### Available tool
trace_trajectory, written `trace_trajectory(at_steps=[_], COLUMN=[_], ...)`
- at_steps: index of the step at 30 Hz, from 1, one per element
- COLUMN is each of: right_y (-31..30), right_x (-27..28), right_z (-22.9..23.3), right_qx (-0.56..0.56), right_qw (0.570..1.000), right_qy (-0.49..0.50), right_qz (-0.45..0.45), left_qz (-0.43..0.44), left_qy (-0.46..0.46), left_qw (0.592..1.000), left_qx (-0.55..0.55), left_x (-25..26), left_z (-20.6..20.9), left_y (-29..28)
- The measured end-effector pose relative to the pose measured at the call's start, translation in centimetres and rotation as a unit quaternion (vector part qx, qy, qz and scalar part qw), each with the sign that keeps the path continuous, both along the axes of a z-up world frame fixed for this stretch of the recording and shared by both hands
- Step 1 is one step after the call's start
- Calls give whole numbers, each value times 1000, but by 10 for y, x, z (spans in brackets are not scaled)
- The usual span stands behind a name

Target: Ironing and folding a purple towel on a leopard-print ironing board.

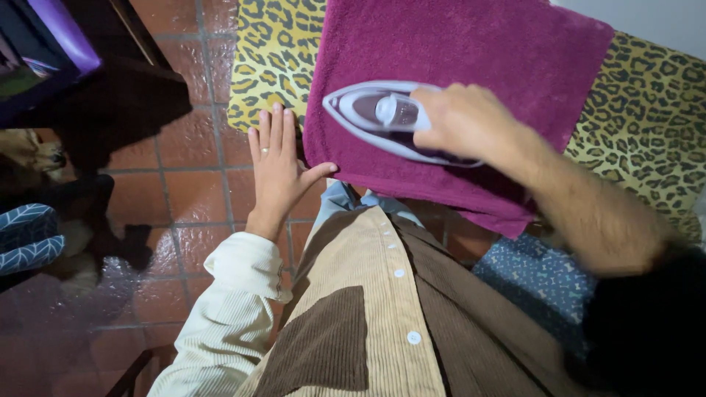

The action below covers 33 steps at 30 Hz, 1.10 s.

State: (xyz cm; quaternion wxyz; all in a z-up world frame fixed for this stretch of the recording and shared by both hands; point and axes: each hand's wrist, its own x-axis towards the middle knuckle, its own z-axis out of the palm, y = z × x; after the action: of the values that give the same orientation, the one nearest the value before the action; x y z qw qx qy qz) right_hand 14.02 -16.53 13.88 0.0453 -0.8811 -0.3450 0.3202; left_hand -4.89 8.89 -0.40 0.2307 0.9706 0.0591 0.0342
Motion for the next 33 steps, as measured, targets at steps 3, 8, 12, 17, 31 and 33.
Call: trace_trajectory(at_steps=[3,8,12,17,31,33], right_y=[0,-4,4,8,-142,-167], right_x=[31,94,128,130,31,29], right_z=[-11,-44,-59,-49,-21,-19], right_qx=[46,98,101,-17,54,52], right_qw=[998,982,984,977,965,957], right_qy=[-37,-164,-143,-17,-95,-107], right_qz=[-18,3,-44,-214,-238,-263], left_qz=[2,-24,-19,-20,-125,-154], left_qy=[3,-13,-12,-17,-52,-59], left_qw=[1000,1000,1000,1000,990,986], left_qx=[-6,9,8,10,35,35], left_x=[1,2,1,2,82,93], left_z=[6,8,7,8,16,9], left_y=[-3,-2,-2,-3,-71,-78])
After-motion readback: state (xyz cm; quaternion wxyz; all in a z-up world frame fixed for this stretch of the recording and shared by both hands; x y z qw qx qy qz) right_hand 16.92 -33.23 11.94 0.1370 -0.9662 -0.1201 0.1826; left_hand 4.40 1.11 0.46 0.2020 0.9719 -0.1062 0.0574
